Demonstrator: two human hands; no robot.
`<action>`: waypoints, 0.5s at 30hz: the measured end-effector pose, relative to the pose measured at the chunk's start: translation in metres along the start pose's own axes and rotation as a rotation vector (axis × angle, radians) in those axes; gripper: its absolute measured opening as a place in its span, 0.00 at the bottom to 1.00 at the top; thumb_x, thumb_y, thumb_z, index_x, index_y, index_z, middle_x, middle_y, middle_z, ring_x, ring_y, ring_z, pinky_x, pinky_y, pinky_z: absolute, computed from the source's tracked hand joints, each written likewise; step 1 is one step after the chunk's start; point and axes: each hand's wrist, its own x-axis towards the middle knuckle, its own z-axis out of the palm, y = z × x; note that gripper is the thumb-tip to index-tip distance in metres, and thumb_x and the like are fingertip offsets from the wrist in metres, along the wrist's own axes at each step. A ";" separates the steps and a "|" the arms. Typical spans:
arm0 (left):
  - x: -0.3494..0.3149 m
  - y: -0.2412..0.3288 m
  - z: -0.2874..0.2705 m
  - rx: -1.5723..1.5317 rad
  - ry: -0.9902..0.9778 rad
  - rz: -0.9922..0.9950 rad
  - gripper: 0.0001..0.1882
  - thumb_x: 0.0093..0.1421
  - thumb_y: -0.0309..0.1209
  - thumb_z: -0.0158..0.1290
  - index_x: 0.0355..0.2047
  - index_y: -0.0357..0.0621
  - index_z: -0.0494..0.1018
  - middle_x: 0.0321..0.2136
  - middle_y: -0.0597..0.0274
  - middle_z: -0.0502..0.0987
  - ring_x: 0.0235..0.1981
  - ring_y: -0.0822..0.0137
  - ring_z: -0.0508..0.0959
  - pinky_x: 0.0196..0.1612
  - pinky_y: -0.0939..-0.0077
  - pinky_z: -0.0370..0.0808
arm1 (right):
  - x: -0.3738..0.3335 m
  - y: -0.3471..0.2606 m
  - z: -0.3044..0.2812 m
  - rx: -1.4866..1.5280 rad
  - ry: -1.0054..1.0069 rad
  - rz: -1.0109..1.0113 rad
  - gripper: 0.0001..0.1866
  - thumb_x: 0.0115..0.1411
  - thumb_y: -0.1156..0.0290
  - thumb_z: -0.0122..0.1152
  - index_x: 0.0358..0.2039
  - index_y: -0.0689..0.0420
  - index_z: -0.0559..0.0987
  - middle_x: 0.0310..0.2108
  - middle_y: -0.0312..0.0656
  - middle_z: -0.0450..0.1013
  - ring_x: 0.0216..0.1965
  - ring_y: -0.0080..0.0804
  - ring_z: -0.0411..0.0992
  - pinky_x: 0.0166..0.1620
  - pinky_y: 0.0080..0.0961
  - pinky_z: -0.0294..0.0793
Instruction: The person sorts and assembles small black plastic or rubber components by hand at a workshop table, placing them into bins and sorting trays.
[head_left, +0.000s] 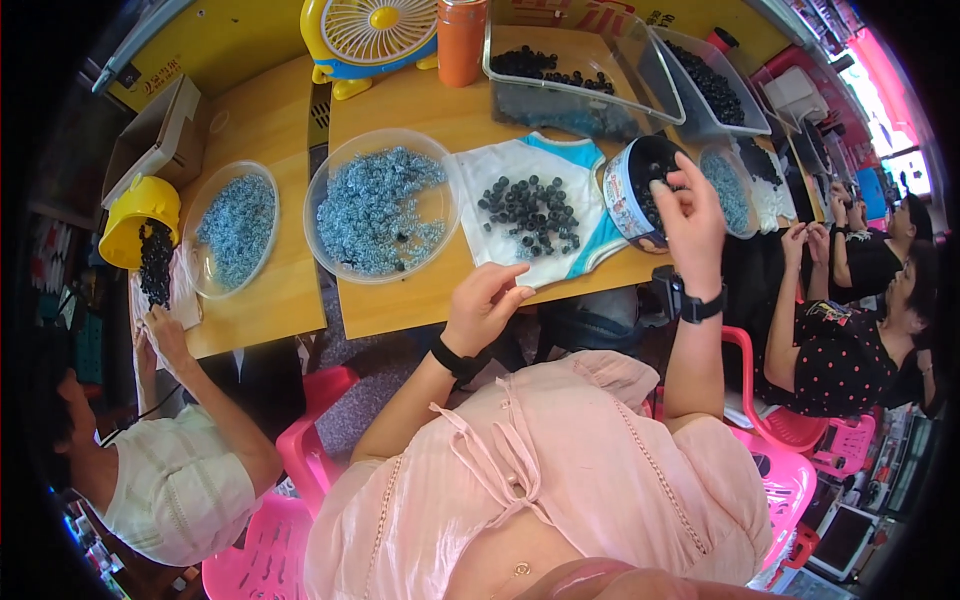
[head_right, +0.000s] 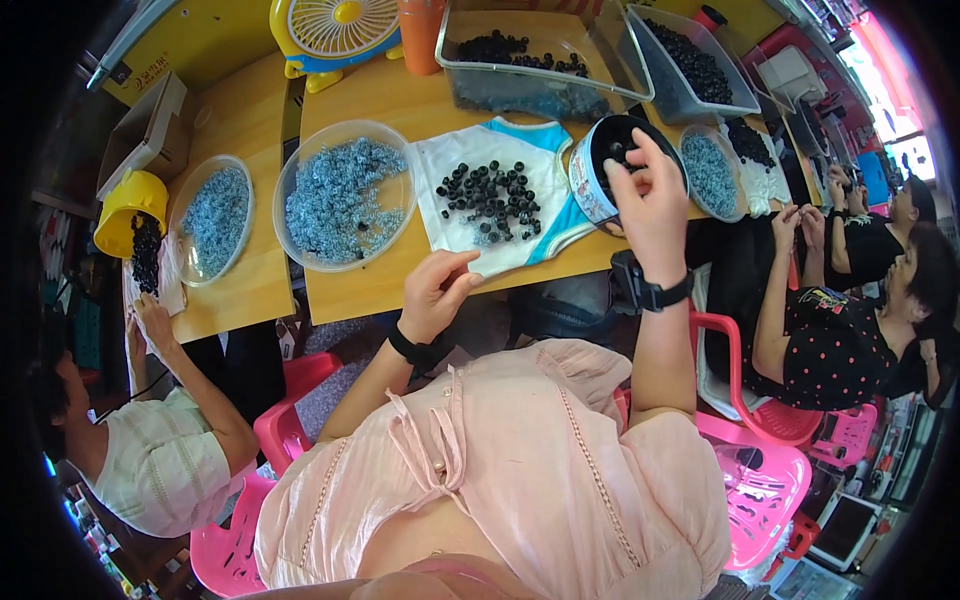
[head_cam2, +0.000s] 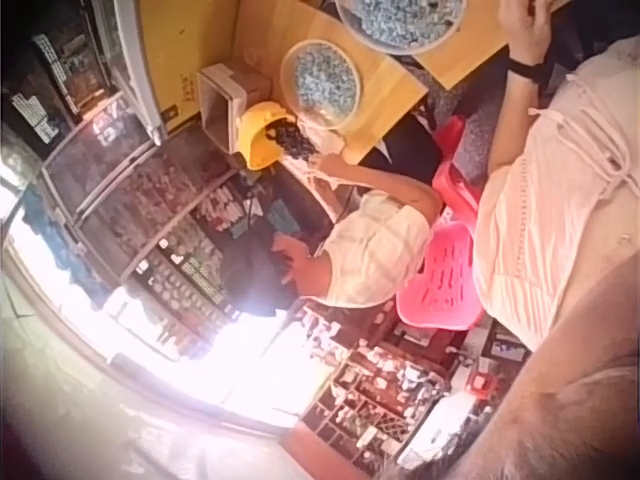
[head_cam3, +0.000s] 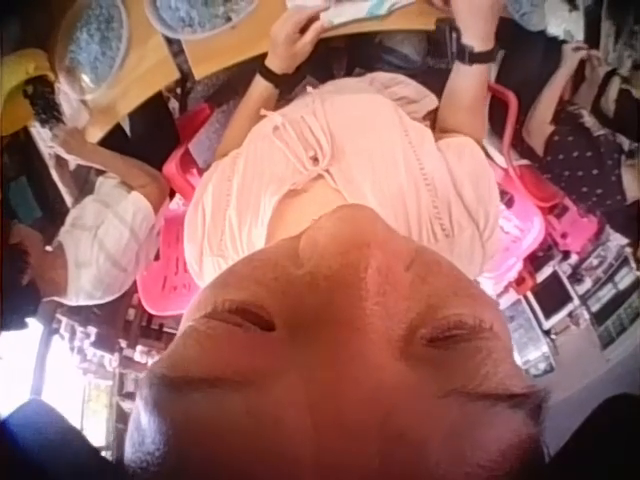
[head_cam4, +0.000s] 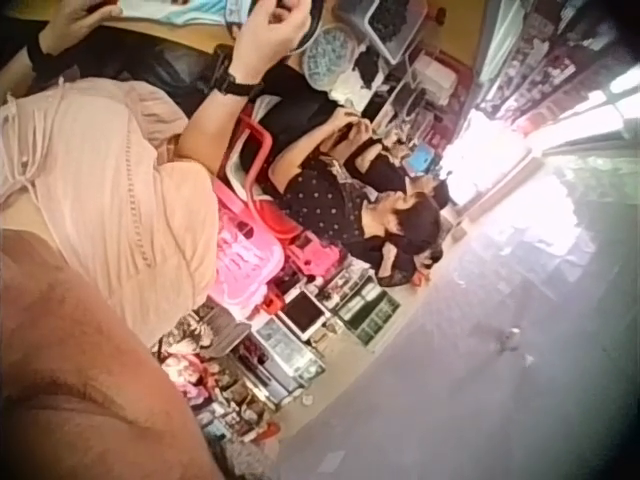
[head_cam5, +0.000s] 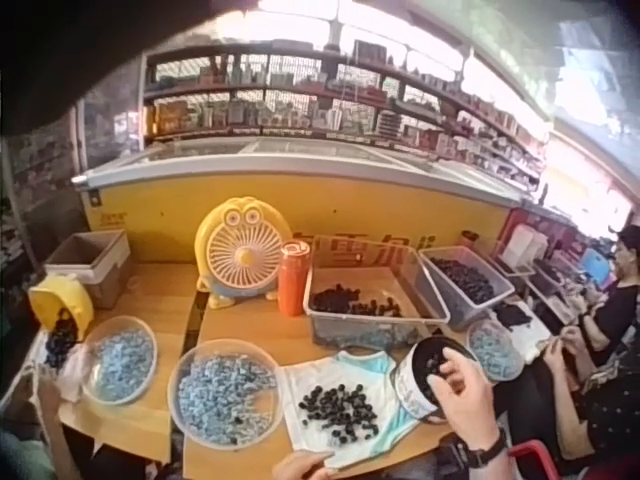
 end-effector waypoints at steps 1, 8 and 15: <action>0.001 0.000 0.001 0.011 -0.027 -0.019 0.13 0.58 0.30 0.64 0.44 0.42 0.80 0.25 0.60 0.75 0.24 0.65 0.74 0.29 0.74 0.71 | 0.001 0.006 -0.010 0.118 -0.016 -0.040 0.15 0.62 0.72 0.65 0.49 0.63 0.79 0.34 0.37 0.75 0.32 0.19 0.71 0.37 0.16 0.71; 0.001 0.001 0.000 0.063 -0.031 -0.007 0.10 0.59 0.28 0.63 0.41 0.42 0.81 0.26 0.58 0.78 0.26 0.62 0.76 0.30 0.73 0.72 | -0.009 -0.136 -0.044 1.401 -0.768 -0.851 0.24 0.67 0.54 0.59 0.19 0.58 0.81 0.24 0.35 0.78 0.23 0.26 0.75 0.27 0.19 0.72; 0.005 0.005 0.005 0.088 -0.030 -0.012 0.08 0.59 0.27 0.61 0.39 0.41 0.81 0.27 0.58 0.79 0.27 0.62 0.77 0.31 0.73 0.73 | -0.024 -0.189 -0.042 1.801 -0.874 -0.728 0.27 0.71 0.66 0.52 0.10 0.50 0.67 0.13 0.31 0.60 0.13 0.25 0.61 0.55 0.57 0.76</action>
